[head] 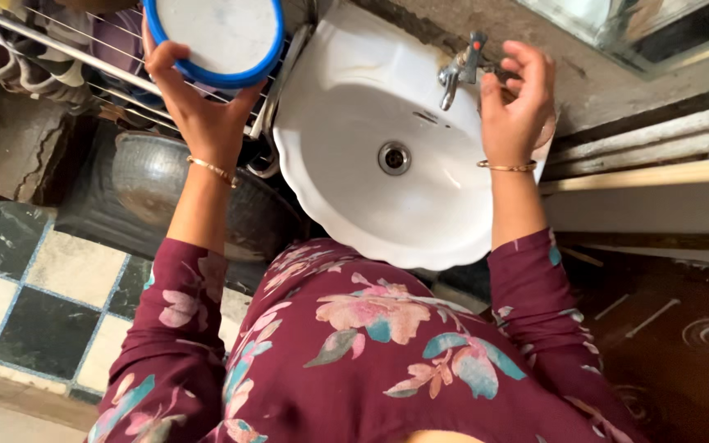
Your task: The person washes a plastic container in a sink with a sponge, then moves to a tiled area to sweep the floor with a hand broom and fill a blue bucket with water from a tap using a mug.
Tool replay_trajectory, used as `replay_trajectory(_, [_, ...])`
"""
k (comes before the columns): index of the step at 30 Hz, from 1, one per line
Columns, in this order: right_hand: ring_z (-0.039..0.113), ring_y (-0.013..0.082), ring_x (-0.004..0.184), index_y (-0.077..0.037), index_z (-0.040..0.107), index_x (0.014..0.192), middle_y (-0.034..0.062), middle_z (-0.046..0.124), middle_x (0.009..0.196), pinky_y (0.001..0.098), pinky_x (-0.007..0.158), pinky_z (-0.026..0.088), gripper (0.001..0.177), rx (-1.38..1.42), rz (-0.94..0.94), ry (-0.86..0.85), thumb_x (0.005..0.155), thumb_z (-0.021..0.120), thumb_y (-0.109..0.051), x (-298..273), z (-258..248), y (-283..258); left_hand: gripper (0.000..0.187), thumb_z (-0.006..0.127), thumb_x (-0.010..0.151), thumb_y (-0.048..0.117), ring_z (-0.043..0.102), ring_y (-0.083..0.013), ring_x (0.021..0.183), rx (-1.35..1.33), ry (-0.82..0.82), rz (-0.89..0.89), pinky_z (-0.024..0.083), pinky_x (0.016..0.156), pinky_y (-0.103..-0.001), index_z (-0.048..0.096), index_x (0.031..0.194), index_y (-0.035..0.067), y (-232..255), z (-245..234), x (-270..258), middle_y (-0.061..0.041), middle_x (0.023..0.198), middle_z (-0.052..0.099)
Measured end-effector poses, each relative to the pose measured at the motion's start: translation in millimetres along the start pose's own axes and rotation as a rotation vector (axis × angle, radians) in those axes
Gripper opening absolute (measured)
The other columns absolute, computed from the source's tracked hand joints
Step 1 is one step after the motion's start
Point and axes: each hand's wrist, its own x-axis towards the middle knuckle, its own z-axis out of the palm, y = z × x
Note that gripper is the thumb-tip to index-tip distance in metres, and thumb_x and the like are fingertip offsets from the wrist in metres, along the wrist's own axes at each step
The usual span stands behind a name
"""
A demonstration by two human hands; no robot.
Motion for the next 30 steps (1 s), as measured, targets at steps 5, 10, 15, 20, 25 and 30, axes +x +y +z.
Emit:
replay_trajectory(5, [0.071, 0.0091, 0.090, -0.006, 0.070, 0.118, 0.0004, 0.075, 0.101, 0.0245, 0.076, 0.058, 0.014, 0.333, 0.028, -0.215, 0.104, 0.073, -0.008, 27, 68, -39, 0.090, 0.106, 0.082, 0.020, 0.028, -0.0356, 0.157, 0.016, 0.130, -0.058, 0.040, 0.126, -0.049, 0.034, 0.136, 0.018, 8, -30, -29, -0.017, 0.161, 0.028])
replay_trajectory(10, [0.071, 0.0080, 0.072, -0.006, 0.072, 0.115, 0.0010, 0.074, 0.091, 0.0225, 0.055, 0.056, 0.025, 0.630, 0.285, -0.630, 0.092, 0.078, -0.016, 73, 232, -86, 0.087, 0.105, 0.082, 0.013, 0.037, -0.0330, 0.152, 0.026, 0.216, -0.162, 0.043, 0.125, -0.045, 0.032, 0.129, 0.017, 23, -70, -57, -0.019, 0.163, 0.025])
replay_trajectory(15, [0.072, 0.0136, 0.055, -0.010, 0.063, 0.113, -0.0026, 0.070, 0.092, 0.0261, 0.043, 0.061, 0.042, 0.575, 0.583, -0.617, 0.083, 0.075, -0.037, 102, 368, -119, 0.090, 0.104, 0.077, 0.017, 0.049, -0.0290, 0.140, 0.014, 0.280, -0.319, 0.053, 0.113, -0.042, 0.033, 0.133, 0.017, 30, -100, -73, -0.018, 0.160, 0.033])
replay_trajectory(20, [0.073, 0.0195, 0.060, -0.002, 0.067, 0.102, 0.0108, 0.072, 0.081, 0.0314, 0.049, 0.064, 0.031, 0.886, 0.711, -0.649, 0.088, 0.075, -0.029, 102, 421, -104, 0.088, 0.102, 0.077, 0.010, 0.043, -0.0290, 0.145, 0.038, 0.281, -0.251, 0.049, 0.120, -0.043, 0.033, 0.131, 0.015, 25, -114, -70, -0.017, 0.164, 0.030])
replay_trajectory(25, [0.070, 0.0195, 0.060, -0.001, 0.060, 0.114, 0.0101, 0.069, 0.084, 0.0331, 0.050, 0.062, 0.035, 0.968, 0.566, -0.538, 0.089, 0.074, -0.019, 87, 313, -127, 0.087, 0.104, 0.082, 0.012, 0.045, -0.0296, 0.144, -0.129, 0.304, -0.269, 0.050, 0.118, -0.043, 0.033, 0.132, 0.016, 10, -108, -41, -0.017, 0.161, 0.027])
replay_trajectory(30, [0.071, 0.0150, 0.083, -0.005, 0.047, 0.139, 0.0104, 0.067, 0.116, 0.0274, 0.055, 0.056, 0.052, 0.934, 0.419, -0.461, 0.095, 0.070, -0.022, 33, 110, -134, 0.089, 0.108, 0.080, 0.019, 0.043, -0.0322, 0.150, -0.126, 0.241, -0.171, 0.048, 0.120, -0.045, 0.034, 0.130, 0.017, -30, -72, 4, -0.018, 0.163, 0.028])
